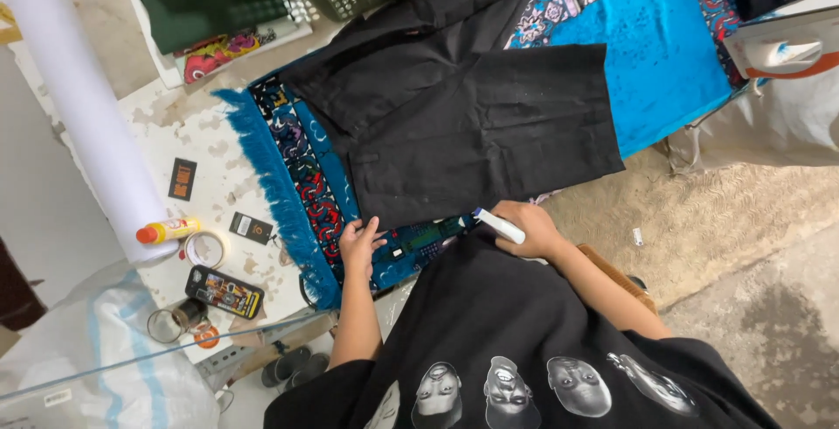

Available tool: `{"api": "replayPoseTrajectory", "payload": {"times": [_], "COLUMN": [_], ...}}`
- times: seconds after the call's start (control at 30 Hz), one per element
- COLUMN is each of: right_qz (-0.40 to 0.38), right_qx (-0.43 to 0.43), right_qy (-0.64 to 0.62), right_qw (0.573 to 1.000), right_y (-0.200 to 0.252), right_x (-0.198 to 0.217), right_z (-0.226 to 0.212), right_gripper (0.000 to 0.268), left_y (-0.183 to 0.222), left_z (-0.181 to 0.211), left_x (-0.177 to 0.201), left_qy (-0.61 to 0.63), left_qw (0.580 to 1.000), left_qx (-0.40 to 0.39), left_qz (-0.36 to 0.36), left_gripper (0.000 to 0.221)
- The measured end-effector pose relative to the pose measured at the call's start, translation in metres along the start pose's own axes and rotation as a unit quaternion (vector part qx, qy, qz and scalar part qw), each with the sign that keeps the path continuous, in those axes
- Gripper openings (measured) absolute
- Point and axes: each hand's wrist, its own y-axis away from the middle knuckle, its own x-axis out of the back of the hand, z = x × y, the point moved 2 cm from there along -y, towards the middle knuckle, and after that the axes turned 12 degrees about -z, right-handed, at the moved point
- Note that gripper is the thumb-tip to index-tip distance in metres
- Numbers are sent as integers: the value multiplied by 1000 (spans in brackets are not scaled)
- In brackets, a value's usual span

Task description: A person irons a pair of black pants on a patterned mat, using a spray bottle and a hand iron, then folds them.

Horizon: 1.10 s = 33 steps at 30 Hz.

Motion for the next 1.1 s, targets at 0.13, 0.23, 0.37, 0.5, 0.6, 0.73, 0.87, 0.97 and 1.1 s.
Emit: {"api": "replayPoseTrajectory", "payload": {"times": [0.13,0.23,0.37,0.5,0.6,0.73,0.87,0.97,1.1], "right_qz": [22,80,186,178,275,329,374,405,455], "right_qx": [-18,-95,-214,-344,-310,-209,-123,-78,-20], "right_qy": [25,20,-11,107,109,123,85,101,111], "right_qw": [999,992,959,916,904,912,915,905,883], "right_y": [1,8,36,64,92,106,89,60,10], "right_x": [0,8,42,73,96,146,206,252,301], "right_z": [23,48,90,139,166,178,177,200,244], "right_gripper": [36,35,35,32,32,39,59,60,67], "left_y": [3,5,6,2,5,40,33,28,29], "left_z": [3,1,2,-4,-5,11,-9,-31,-27], "left_x": [2,5,1,-3,-28,-141,-231,-281,-293], "left_qy": [6,8,11,-13,-182,-541,-634,-685,-726], "left_qw": [1000,1000,1000,998,961,736,688,675,652], "left_qx": [3,0,-3,-16,-51,-157,-342,-244,-89], "left_qz": [-5,-10,-4,57,203,375,88,-123,-200], "left_gripper": [37,35,34,37,44,86,84,88,94]}}
